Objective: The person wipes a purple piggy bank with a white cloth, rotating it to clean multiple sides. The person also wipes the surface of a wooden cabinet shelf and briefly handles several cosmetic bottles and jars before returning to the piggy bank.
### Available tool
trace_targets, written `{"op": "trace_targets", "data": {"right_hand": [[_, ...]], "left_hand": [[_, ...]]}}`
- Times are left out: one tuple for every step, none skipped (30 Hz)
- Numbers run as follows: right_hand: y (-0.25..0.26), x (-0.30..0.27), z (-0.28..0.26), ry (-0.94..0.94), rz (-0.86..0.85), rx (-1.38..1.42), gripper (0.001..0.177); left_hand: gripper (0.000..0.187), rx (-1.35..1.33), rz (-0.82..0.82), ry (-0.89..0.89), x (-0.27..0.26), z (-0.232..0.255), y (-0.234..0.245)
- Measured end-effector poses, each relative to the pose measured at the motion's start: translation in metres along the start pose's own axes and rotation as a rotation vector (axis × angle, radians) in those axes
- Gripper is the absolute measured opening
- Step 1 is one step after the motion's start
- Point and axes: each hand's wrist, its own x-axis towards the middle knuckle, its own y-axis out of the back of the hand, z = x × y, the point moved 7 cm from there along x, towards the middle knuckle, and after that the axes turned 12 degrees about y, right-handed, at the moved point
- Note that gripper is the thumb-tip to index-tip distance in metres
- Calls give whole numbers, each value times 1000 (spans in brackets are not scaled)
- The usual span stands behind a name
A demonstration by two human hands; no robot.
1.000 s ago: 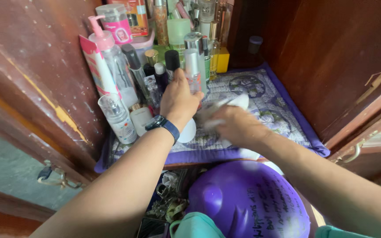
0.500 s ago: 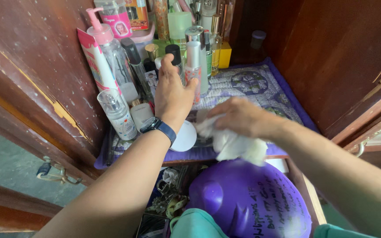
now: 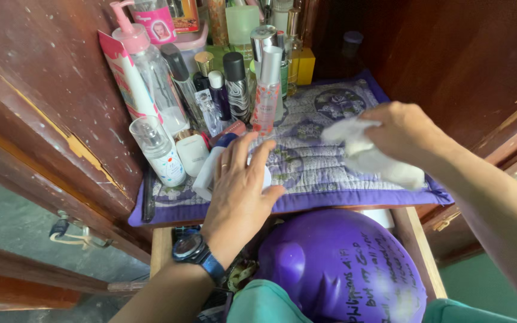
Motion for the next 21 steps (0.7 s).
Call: {"op": "trace_targets", "data": {"right_hand": [[6, 8, 5, 57, 121, -75, 36], [3, 11, 7, 114, 199, -190, 36], [-10, 10, 8, 164, 155, -345, 37], [-24, 3, 5, 190, 143, -462, 38], [-31, -7, -1, 198, 171, -508, 41], [-35, -15, -6, 195, 148, -451, 39], [-32, -28, -12, 188, 122, -397, 38], [-25, -43, -19, 180, 96, -342, 38], [-22, -59, -25, 131, 12, -206, 38], [-19, -74, -33, 81, -71, -71, 38], [-13, -85, -41, 34, -151, 65, 38], [-11, -103, -36, -210, -217, 276, 41], [-11, -114, -57, -117, -258, 672, 48], [-13, -129, -74, -77, -343, 1084, 57], [-9, -145, -91, 149, -295, 1168, 62], [-5, -163, -104, 375, -252, 1263, 67], [-17, -168, -101, 397, -147, 866, 62], [-28, -171, -96, 409, -41, 470, 59], [-45, -171, -69, 81, -13, 663, 60], [-62, -177, -39, -253, 12, 843, 60], [-81, -191, -14, -601, 41, 1010, 61]], "left_hand": [[68, 2, -3, -2, 0, 1, 0], [64, 4, -7, -3, 1, 2, -1], [61, 4, -10, -4, 1, 5, -1], [59, -14, 64, -45, -1, 10, 5], [58, -33, 136, -87, -5, 14, 13], [58, -51, 208, -129, -9, 18, 20], [51, -142, 151, -86, -15, 17, 20], [45, -232, 94, -43, -26, 15, 19], [40, -322, 35, 0, -38, 13, 16], [42, -360, -56, 98, -50, 8, 7], [45, -396, -142, 196, -64, 3, -2], [48, -430, -230, 294, -78, -4, -13], [57, -439, -228, 385, -91, -12, -19], [66, -447, -225, 476, -104, -21, -26], [75, -455, -221, 566, -115, -31, -34], [85, -595, -307, 709, -126, -40, -52], [96, -737, -388, 851, -135, -47, -70], [107, -880, -469, 991, -146, -52, -86], [110, -810, -492, 923, -148, -52, -88], [114, -739, -514, 855, -150, -51, -89], [118, -668, -541, 783, -150, -48, -89]]}}
